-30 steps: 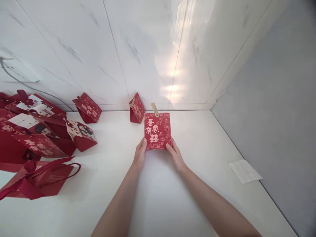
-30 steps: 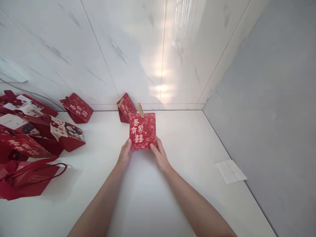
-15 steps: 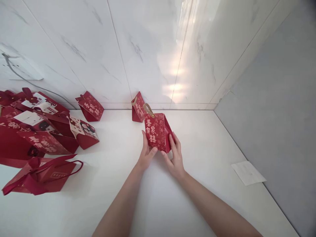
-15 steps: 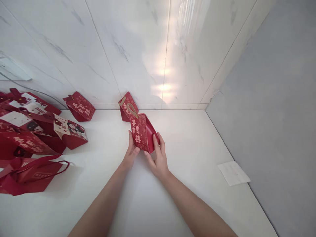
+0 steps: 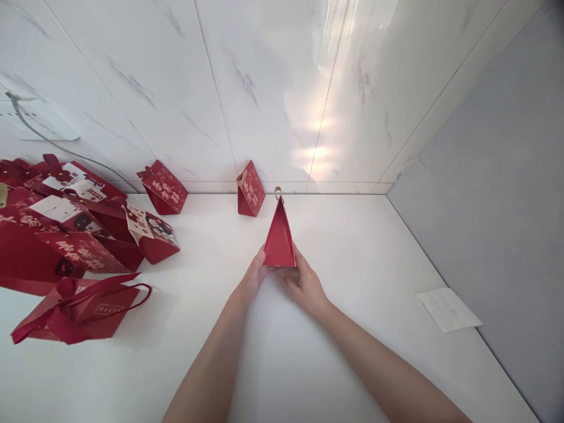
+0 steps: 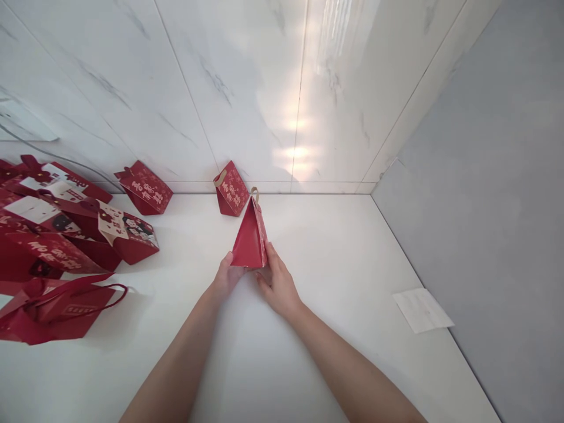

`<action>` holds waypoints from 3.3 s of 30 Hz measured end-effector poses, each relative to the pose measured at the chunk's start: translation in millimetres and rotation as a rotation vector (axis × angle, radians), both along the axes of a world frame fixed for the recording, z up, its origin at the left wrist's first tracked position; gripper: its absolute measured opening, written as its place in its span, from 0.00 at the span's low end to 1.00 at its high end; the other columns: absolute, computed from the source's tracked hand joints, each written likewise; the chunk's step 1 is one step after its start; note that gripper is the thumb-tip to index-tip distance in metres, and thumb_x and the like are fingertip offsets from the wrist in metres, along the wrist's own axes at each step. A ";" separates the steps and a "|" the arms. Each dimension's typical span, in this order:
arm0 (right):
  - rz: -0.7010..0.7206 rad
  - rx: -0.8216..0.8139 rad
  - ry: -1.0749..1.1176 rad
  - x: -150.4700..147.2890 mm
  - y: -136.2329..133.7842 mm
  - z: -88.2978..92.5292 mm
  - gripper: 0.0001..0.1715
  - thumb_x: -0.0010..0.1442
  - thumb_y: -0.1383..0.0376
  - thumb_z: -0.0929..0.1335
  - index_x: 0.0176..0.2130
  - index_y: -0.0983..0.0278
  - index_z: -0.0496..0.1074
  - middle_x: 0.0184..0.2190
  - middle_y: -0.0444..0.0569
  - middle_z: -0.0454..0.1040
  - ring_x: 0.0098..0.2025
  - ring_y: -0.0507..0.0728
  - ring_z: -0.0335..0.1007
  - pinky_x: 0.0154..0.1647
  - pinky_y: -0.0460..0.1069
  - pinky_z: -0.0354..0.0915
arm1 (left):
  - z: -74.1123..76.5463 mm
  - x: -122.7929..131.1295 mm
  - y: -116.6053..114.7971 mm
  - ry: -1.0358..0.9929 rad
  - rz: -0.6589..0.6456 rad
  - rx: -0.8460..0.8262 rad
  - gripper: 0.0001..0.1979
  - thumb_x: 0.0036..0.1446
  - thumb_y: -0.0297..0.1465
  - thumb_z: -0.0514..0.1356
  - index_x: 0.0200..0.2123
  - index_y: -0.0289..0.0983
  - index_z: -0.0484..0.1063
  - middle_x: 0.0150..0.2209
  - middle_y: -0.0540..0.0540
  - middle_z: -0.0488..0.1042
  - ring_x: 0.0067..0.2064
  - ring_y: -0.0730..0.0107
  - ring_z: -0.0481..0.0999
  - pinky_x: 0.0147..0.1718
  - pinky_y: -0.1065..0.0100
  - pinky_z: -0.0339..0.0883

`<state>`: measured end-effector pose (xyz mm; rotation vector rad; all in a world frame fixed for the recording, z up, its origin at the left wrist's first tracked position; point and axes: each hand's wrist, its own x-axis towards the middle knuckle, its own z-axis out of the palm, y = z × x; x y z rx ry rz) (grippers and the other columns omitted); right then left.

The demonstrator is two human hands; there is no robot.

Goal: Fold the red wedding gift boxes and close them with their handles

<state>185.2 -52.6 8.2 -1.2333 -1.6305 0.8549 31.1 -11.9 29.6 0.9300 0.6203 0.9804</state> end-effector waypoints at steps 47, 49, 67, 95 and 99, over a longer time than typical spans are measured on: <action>-0.013 -0.051 0.116 0.6 6.2 -3.1 0.39 0.62 0.65 0.63 0.68 0.54 0.47 0.65 0.47 0.59 0.63 0.61 0.60 0.60 0.60 0.64 | -4.9 -1.5 -0.5 0.070 0.027 0.052 0.35 0.62 0.49 0.51 0.68 0.44 0.47 0.67 0.43 0.56 0.66 0.49 0.57 0.61 0.52 0.57; -0.018 -0.052 0.112 0.5 6.3 -3.3 0.39 0.62 0.65 0.64 0.68 0.53 0.47 0.65 0.47 0.59 0.63 0.61 0.59 0.60 0.60 0.63 | -5.5 -1.2 -0.5 0.064 0.033 0.046 0.35 0.61 0.49 0.52 0.68 0.44 0.48 0.67 0.43 0.56 0.66 0.49 0.57 0.61 0.52 0.58; -0.013 -0.064 0.130 0.7 6.0 -1.9 0.41 0.62 0.65 0.64 0.69 0.53 0.44 0.65 0.47 0.59 0.63 0.60 0.60 0.60 0.59 0.64 | -5.2 -0.6 -0.5 0.068 0.029 0.053 0.32 0.61 0.50 0.52 0.64 0.42 0.59 0.65 0.42 0.59 0.66 0.49 0.56 0.61 0.51 0.57; -0.022 -0.065 0.157 0.1 4.5 -0.1 0.39 0.61 0.64 0.65 0.67 0.53 0.49 0.63 0.49 0.61 0.61 0.61 0.62 0.59 0.60 0.65 | -6.8 -0.1 -0.6 0.071 0.040 0.038 0.33 0.60 0.50 0.53 0.64 0.41 0.60 0.63 0.41 0.62 0.63 0.49 0.62 0.58 0.52 0.62; -0.055 -0.025 0.232 0.7 4.4 1.8 0.38 0.61 0.64 0.65 0.67 0.54 0.50 0.63 0.51 0.60 0.59 0.61 0.64 0.56 0.59 0.68 | -7.7 0.4 2.3 0.019 0.156 -0.063 0.31 0.58 0.52 0.53 0.54 0.36 0.72 0.54 0.41 0.74 0.60 0.46 0.66 0.56 0.51 0.63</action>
